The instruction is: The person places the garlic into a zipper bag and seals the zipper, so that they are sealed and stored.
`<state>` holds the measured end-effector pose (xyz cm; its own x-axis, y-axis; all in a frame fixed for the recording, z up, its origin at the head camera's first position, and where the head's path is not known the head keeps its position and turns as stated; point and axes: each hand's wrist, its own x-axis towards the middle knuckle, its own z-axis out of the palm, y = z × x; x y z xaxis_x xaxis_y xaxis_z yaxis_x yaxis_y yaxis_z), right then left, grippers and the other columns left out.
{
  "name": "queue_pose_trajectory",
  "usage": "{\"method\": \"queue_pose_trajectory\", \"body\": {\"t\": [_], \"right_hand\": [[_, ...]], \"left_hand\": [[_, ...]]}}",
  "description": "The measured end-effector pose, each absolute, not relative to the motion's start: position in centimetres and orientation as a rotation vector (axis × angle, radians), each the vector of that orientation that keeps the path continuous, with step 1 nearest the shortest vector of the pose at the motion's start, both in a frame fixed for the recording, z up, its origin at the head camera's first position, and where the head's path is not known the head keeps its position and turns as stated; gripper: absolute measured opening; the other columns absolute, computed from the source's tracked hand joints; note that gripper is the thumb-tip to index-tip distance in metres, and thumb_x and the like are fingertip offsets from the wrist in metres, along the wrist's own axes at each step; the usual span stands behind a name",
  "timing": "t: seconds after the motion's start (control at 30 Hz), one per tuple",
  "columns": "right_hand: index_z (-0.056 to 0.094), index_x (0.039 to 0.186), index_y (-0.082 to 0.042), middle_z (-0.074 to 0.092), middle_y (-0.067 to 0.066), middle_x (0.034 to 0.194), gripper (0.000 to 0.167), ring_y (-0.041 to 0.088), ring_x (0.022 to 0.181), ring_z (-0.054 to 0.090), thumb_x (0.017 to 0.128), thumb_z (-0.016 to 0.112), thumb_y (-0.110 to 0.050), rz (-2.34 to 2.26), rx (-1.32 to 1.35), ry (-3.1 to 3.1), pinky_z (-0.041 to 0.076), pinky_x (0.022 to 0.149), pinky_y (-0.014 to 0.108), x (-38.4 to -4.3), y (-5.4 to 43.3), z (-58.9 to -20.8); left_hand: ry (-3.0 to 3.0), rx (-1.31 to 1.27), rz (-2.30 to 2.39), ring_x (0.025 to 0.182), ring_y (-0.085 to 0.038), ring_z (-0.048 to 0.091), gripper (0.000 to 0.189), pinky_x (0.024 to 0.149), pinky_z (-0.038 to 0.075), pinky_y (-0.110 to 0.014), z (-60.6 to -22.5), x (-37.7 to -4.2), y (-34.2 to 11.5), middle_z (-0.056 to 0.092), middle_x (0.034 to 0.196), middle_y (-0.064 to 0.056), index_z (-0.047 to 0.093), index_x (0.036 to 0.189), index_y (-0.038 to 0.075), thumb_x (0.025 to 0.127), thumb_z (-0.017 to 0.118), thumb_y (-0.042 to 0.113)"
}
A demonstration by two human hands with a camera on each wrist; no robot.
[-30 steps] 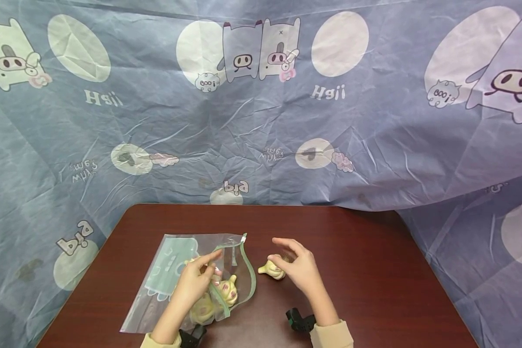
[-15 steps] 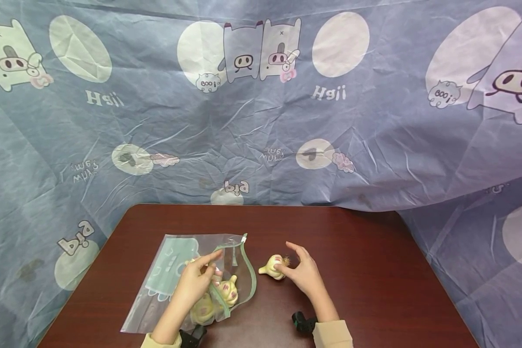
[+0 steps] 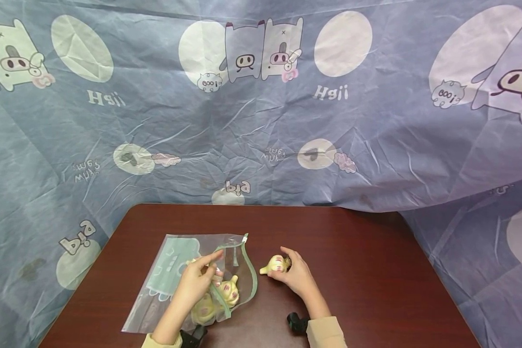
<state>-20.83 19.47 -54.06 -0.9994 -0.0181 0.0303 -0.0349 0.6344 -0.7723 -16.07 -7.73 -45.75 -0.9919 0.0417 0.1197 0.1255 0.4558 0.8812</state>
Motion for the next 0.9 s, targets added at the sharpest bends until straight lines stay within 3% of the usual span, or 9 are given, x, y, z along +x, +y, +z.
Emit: {"method": "queue_pose_trajectory", "body": {"t": [0.4,0.57,0.9], "right_hand": [[0.06,0.132,-0.011,0.067,0.006,0.12,0.077,0.018,0.1,0.06,0.065,0.09,-0.034,1.33,0.029,-2.822,0.049,0.084,0.036,-20.94,18.82,-54.6],[0.06,0.131,-0.012,0.068,0.006,0.115,0.075,0.015,0.092,0.059,0.066,0.09,-0.034,1.337,0.016,-2.816,0.048,0.078,0.032,-20.85,18.79,-54.69],[0.061,0.13,-0.012,0.069,0.008,0.116,0.072,0.018,0.096,0.061,0.067,0.089,-0.034,1.315,-0.004,-2.804,0.049,0.08,0.034,-20.63,19.02,-54.82]], "left_hand": [[-2.596,-0.156,-1.633,0.061,-0.011,0.065,0.04,0.041,0.038,-0.016,-45.84,-16.11,-7.78,0.069,0.117,-0.018,0.064,0.13,0.003,0.093,0.051,-0.004],[-2.603,-0.149,-1.615,0.061,-0.008,0.062,0.04,0.04,0.036,-0.015,-45.8,-16.06,-7.74,0.07,0.115,-0.018,0.064,0.129,0.004,0.092,0.051,-0.004],[-2.601,-0.155,-1.595,0.067,-0.012,0.066,0.04,0.041,0.038,-0.017,-45.81,-16.13,-7.67,0.07,0.116,-0.017,0.065,0.128,0.004,0.092,0.052,-0.004]]}}
